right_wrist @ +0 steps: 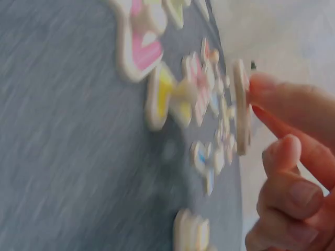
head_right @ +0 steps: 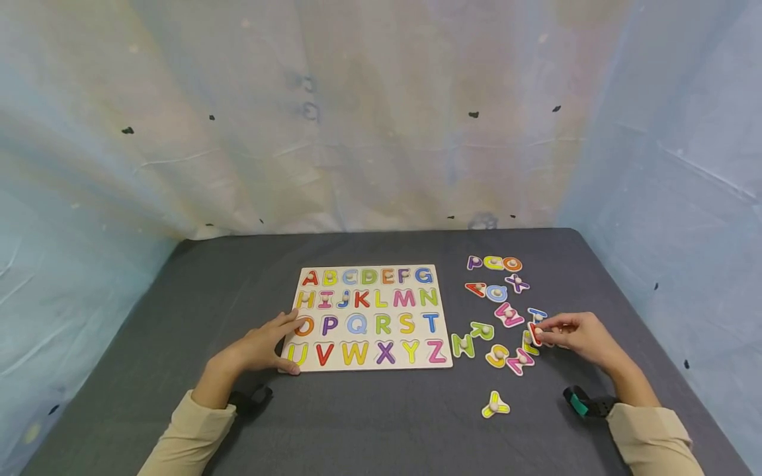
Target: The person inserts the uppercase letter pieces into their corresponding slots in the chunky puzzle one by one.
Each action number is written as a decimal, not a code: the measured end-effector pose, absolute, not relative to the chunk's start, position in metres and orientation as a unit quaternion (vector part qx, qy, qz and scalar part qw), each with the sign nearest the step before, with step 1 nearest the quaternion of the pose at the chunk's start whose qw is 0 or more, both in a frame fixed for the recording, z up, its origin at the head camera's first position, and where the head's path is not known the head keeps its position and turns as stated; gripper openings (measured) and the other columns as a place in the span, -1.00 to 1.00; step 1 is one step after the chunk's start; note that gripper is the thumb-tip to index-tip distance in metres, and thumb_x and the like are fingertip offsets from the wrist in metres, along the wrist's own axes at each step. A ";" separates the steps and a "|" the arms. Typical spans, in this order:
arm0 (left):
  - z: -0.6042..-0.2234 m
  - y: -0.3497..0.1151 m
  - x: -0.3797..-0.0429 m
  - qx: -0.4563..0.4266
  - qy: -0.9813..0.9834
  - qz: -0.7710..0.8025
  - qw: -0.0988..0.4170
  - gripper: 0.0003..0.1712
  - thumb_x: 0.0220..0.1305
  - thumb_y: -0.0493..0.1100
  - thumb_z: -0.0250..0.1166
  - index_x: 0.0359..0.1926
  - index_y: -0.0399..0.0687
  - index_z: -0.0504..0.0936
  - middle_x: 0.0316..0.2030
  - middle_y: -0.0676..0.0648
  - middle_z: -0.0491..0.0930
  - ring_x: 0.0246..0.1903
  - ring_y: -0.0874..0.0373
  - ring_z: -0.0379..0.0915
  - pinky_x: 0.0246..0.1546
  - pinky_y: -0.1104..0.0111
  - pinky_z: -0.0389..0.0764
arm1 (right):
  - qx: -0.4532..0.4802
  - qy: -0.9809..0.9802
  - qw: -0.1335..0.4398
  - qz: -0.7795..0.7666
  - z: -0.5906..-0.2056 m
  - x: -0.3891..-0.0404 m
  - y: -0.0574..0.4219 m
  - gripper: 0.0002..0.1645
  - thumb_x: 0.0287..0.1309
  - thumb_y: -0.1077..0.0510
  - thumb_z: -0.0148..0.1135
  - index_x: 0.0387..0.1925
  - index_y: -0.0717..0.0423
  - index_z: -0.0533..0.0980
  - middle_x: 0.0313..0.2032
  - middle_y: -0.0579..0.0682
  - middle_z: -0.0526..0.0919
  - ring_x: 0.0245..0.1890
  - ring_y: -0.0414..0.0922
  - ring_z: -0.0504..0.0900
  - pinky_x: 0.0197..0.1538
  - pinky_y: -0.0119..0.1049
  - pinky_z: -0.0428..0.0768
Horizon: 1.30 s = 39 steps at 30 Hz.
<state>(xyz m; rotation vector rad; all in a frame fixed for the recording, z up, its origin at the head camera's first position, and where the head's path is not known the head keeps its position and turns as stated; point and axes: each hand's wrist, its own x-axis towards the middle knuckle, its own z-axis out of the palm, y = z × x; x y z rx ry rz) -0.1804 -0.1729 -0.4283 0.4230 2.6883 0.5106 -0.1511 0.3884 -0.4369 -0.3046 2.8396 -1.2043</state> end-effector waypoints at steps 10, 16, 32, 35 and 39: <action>-0.431 -0.173 -0.180 0.153 0.953 0.180 0.188 0.13 -0.16 0.05 0.57 0.43 -0.09 0.23 0.50 -0.22 0.06 0.49 -0.30 -0.07 0.28 -0.35 0.12 | -0.125 0.905 0.003 -0.407 -0.425 -0.170 0.344 -0.77 0.13 0.27 0.31 -0.21 0.39 0.64 -0.66 -0.25 0.48 -0.67 -0.24 0.39 -0.58 -0.39 0.33; -0.430 -0.173 -0.180 0.151 0.953 0.183 0.190 0.13 -0.17 0.06 0.57 0.43 -0.08 0.24 0.50 -0.21 0.06 0.49 -0.29 -0.08 0.29 -0.35 0.09 | -0.129 0.900 0.010 -0.417 -0.423 -0.182 0.314 -0.78 0.12 0.25 0.33 -0.24 0.36 0.65 -0.69 -0.29 0.51 -0.65 -0.29 0.52 -0.51 -0.40 0.50; -0.430 -0.174 -0.180 0.152 0.953 0.185 0.184 0.14 -0.18 0.06 0.58 0.43 -0.07 0.24 0.50 -0.22 0.07 0.48 -0.30 -0.07 0.29 -0.35 0.09 | -0.133 0.869 0.025 -0.476 -0.424 -0.216 0.226 -0.76 0.11 0.23 0.35 -0.24 0.36 0.67 -0.62 -0.07 0.50 -0.61 -0.24 0.48 -0.51 -0.48 0.39; -0.430 -0.173 -0.180 0.155 0.953 0.187 0.183 0.13 -0.17 0.06 0.58 0.43 -0.08 0.24 0.50 -0.22 0.07 0.48 -0.31 -0.06 0.28 -0.35 0.10 | -0.135 0.867 0.022 -0.479 -0.426 -0.219 0.212 -0.76 0.10 0.22 0.36 -0.25 0.35 0.67 -0.63 -0.13 0.42 -0.64 -0.31 0.34 -0.53 -0.48 0.32; -0.430 -0.173 -0.181 0.157 0.953 0.184 0.181 0.14 -0.18 0.07 0.57 0.42 -0.09 0.24 0.50 -0.23 0.06 0.48 -0.32 -0.06 0.27 -0.36 0.12 | -0.148 0.866 0.012 -0.478 -0.426 -0.223 0.192 -0.78 0.09 0.21 0.36 -0.27 0.32 0.69 -0.63 -0.11 0.43 -0.64 -0.33 0.30 -0.53 -0.48 0.27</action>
